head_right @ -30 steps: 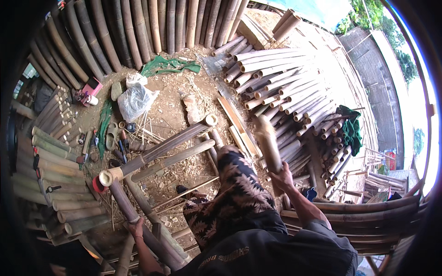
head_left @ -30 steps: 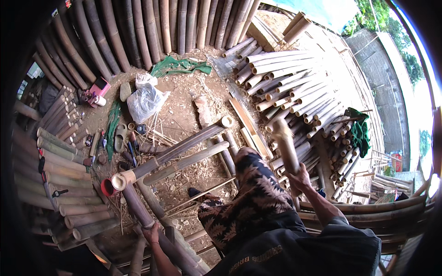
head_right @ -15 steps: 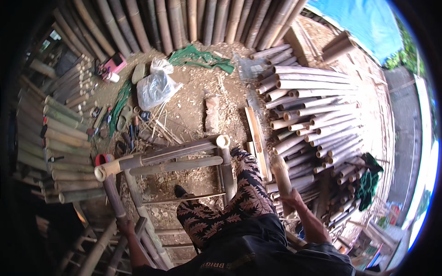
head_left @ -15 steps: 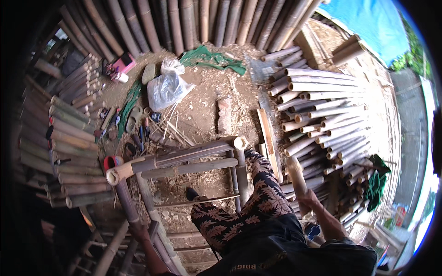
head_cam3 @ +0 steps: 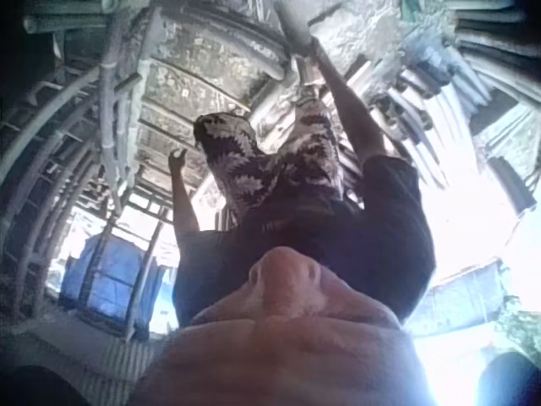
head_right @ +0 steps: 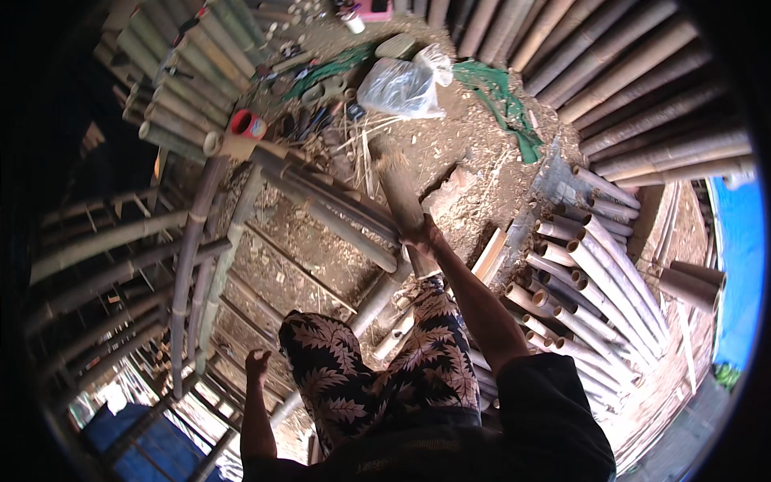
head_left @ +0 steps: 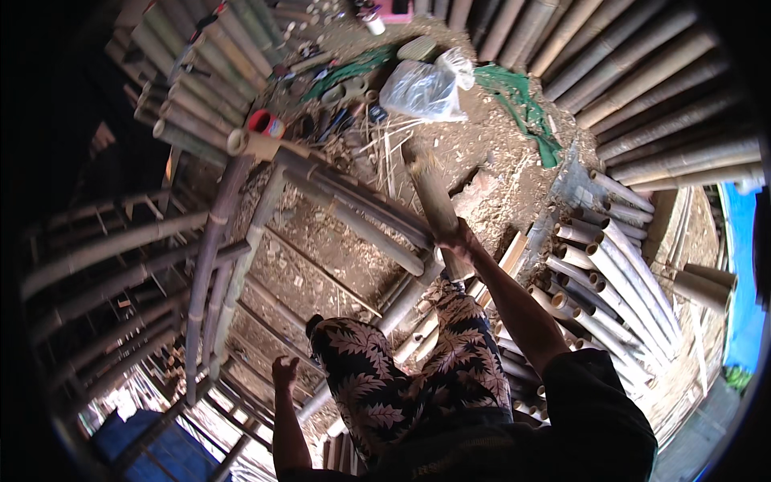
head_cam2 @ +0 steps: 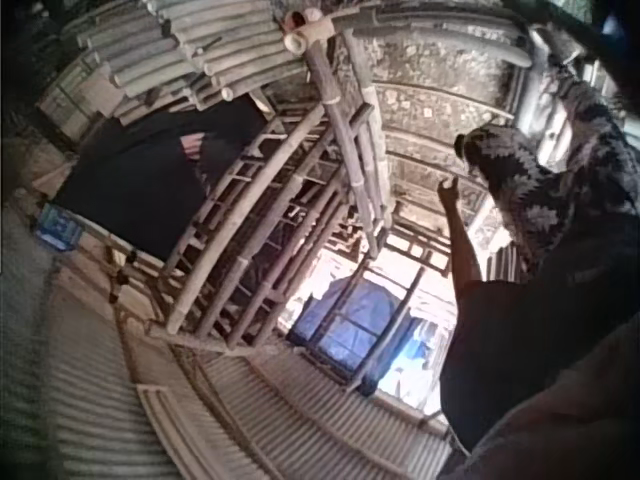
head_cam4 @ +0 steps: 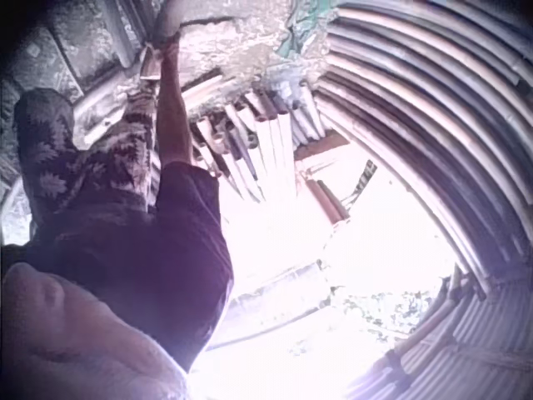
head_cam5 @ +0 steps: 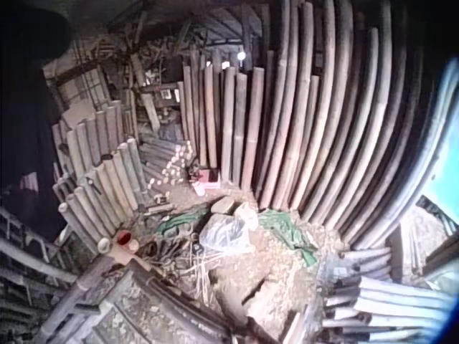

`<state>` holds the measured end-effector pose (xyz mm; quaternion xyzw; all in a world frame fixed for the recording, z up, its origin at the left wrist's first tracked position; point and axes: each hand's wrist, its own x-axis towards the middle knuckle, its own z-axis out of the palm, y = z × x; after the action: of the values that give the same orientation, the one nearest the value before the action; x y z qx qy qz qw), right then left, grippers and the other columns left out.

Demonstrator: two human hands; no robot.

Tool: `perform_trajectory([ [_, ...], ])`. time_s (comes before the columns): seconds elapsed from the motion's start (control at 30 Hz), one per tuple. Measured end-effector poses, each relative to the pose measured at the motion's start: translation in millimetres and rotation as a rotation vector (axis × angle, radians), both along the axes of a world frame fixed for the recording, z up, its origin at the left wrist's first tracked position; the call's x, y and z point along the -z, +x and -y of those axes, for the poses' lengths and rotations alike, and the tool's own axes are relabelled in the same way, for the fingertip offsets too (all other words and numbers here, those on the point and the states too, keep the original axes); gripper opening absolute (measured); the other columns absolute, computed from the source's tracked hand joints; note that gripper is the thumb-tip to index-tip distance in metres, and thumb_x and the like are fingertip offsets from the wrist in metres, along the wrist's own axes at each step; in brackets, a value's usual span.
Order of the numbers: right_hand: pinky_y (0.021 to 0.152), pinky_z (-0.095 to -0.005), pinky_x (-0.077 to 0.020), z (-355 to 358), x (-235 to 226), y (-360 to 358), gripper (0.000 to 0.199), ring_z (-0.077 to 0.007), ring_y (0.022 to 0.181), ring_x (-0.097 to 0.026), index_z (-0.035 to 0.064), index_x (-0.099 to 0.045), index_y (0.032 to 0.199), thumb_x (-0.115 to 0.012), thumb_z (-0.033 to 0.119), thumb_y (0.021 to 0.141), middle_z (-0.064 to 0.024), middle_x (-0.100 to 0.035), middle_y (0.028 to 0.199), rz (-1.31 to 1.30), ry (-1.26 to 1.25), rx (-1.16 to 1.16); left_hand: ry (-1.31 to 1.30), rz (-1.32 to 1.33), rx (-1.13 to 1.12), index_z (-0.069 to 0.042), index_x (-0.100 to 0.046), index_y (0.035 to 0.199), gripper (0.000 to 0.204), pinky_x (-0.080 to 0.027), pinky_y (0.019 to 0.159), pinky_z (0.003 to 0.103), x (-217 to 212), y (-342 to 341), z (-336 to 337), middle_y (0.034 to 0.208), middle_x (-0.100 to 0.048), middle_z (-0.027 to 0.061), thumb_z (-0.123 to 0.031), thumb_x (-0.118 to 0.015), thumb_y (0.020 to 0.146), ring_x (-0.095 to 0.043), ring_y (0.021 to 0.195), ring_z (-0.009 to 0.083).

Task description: The person assembles a bamboo structure by fitting smaller bamboo pieces into the ends of larger bamboo poles. They repeatedly lift, rotate, and hammer the pieces into place to secure the joints.

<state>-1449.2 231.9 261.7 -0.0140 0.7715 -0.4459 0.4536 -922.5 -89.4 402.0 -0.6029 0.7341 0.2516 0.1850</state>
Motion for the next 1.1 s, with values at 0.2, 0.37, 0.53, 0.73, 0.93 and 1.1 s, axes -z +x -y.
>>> perform_trajectory([
  [0.2,0.091,-0.0394,-0.0487,21,13,30,0.099,-0.0347,0.105,-0.062,-0.0058,-0.037,0.135,-0.077,0.041,0.058,-0.0212,-0.064,0.11,-0.096,0.192,-0.25,-0.01,-0.322,-0.342,0.001,-0.062,0.112,0.042,-0.052,0.086,0.035,40,10,-70,0.104,-0.067,0.0146,-0.026,-0.076,0.083,-0.065,0.095,0.0237],
  [0.37,0.092,-0.0414,-0.0481,29,24,46,0.086,-0.0354,0.1,-0.062,-0.0017,-0.042,0.131,-0.076,0.034,0.061,-0.0203,-0.063,0.112,-0.207,0.056,-0.173,0.036,-0.321,-0.399,-0.003,-0.069,0.096,0.023,-0.051,0.072,0.03,152,39,-148,0.081,-0.068,0.006,-0.024,-0.07,0.086,-0.063,0.076,0.0134],
  [0.53,0.079,-0.0322,-0.0508,1,24,35,0.066,-0.0189,0.087,-0.061,-0.0061,-0.043,0.124,-0.077,0.024,0.076,-0.0111,-0.065,0.094,-0.211,-0.155,-0.188,0.538,-0.393,-1.108,-0.014,-0.067,0.095,0.018,-0.049,0.067,0.033,213,-28,-258,0.081,-0.063,0.0007,-0.027,-0.069,0.083,-0.06,0.075,0.0135],
  [0.73,0.081,-0.03,-0.0511,25,0,43,0.062,-0.0169,0.09,-0.061,-0.0023,-0.05,0.121,-0.078,0.025,0.073,-0.0081,-0.064,0.101,-0.104,-0.244,-0.363,0.279,-0.197,-0.164,-0.005,-0.065,0.094,0.03,-0.052,0.066,0.048,366,16,-350,0.096,-0.067,0.0184,-0.026,-0.07,0.074,-0.064,0.081,0.035],
  [0.93,0.086,-0.0325,-0.0481,-5,3,30,0.061,-0.0188,0.096,-0.059,0.001,-0.052,0.123,-0.074,0.028,0.072,-0.0092,-0.061,0.108,-0.138,-0.298,-0.123,-0.093,-0.092,0.061,-0.003,-0.044,0.135,0.075,-0.038,0.106,0.046,387,-69,-328,0.137,-0.047,0.0218,-0.031,-0.074,0.073,-0.043,0.128,0.0394],
  [1.1,0.087,-0.0339,-0.049,0,-6,46,0.068,-0.0206,0.099,-0.06,-0.0002,-0.049,0.13,-0.072,0.03,0.074,-0.0097,-0.062,0.109,-0.129,-0.392,-0.27,0.141,-0.115,0.139,-0.008,-0.039,0.143,0.077,-0.025,0.116,0.046,503,-18,-299,0.145,-0.04,0.0238,-0.03,-0.07,0.077,-0.033,0.137,0.0383],
])
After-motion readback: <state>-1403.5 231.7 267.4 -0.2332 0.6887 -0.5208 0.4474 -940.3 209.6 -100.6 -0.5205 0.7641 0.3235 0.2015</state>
